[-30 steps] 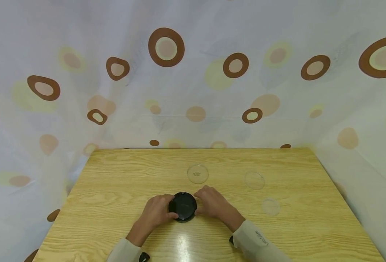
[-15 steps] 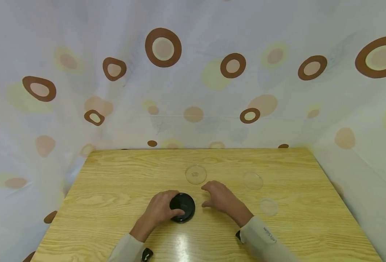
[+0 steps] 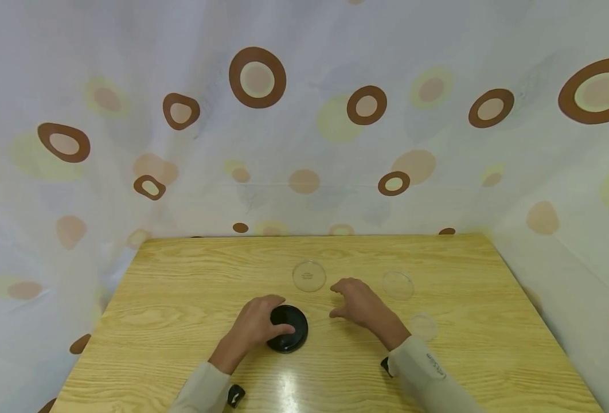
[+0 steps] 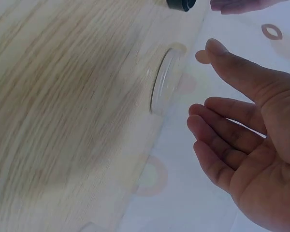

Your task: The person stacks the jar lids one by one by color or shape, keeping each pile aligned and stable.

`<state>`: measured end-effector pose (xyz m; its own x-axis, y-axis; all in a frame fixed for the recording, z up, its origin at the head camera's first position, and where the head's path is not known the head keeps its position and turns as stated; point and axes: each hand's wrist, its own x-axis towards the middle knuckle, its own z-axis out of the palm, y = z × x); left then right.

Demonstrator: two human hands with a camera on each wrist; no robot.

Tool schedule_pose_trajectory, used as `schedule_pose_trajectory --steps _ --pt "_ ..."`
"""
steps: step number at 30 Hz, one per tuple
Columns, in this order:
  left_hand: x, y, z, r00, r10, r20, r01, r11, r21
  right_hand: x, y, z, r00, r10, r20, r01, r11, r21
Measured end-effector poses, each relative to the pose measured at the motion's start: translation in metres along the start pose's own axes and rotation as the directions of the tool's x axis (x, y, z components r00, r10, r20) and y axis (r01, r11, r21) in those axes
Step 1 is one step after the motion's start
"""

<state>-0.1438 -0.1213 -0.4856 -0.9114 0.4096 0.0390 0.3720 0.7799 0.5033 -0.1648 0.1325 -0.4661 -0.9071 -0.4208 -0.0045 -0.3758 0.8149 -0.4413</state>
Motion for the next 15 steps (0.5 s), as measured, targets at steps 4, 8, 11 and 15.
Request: schedule_pose_trajectory --steps 4,8,11,15 --pt "0.004 0.001 -0.002 1.000 0.004 -0.003 -0.004 1.000 0.008 0.002 0.006 -0.002 1.000 0.022 0.002 -0.022 1.000 -0.012" --pt "0.011 0.002 -0.004 0.999 0.037 -0.013 -0.036 0.998 0.043 0.005 0.010 -0.005 1.000 0.027 -0.007 -0.027 0.999 -0.019" --pt "0.016 0.002 -0.005 0.998 0.062 -0.027 -0.060 0.996 0.061 0.008 0.011 -0.007 1.000 0.026 -0.007 -0.026 1.000 -0.011" --pt "0.023 0.002 -0.008 0.997 0.064 -0.033 -0.062 0.996 0.062 0.011 0.014 -0.009 0.999 0.038 0.000 -0.038 0.999 -0.012"
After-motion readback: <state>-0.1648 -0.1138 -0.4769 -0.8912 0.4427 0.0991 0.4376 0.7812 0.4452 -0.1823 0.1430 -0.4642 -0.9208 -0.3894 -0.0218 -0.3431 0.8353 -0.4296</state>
